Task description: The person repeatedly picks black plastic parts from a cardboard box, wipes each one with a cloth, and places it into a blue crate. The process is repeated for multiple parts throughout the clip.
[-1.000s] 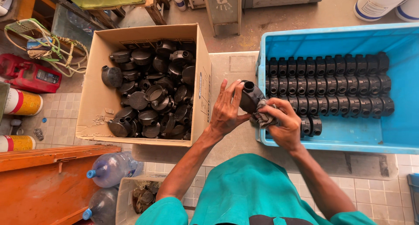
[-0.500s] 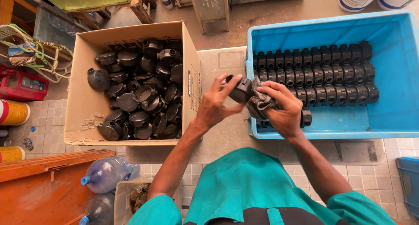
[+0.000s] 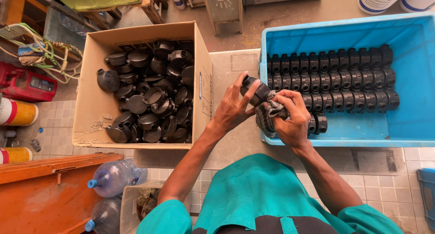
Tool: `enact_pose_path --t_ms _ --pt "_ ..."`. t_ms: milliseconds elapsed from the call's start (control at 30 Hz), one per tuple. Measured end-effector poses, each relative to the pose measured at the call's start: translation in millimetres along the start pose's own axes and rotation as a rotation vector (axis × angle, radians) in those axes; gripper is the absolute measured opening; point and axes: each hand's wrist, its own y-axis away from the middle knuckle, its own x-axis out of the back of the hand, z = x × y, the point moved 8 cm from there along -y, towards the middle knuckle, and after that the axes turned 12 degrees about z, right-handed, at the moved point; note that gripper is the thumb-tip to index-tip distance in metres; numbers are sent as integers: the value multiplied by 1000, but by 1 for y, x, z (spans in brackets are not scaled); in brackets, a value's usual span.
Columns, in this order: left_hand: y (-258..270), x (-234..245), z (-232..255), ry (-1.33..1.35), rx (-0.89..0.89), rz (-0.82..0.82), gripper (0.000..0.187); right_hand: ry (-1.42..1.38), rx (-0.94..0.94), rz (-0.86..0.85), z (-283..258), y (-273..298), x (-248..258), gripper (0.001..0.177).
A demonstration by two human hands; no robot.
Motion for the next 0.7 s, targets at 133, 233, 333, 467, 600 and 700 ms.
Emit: enact_pose_path --t_ms 133,233,333,467,600,700 --pt "-2 2 -10 116 84 -35 99 -59 11 -3 -3 -4 -1 16" --pt "-6 7 -10 115 146 -14 91 -56 59 -10 -3 -3 6 19" --pt "-2 6 -16 211 223 -5 94 -43 94 8 0 -2 16 18" --pt "-7 6 -20 215 299 9 95 -49 152 37 -4 -1 12 20" --pt "-11 6 -27 267 318 22 95 -30 249 -68 -14 17 1 30" --pt "4 7 -35 222 333 -1 95 3 295 -191 1 36 -1 33"
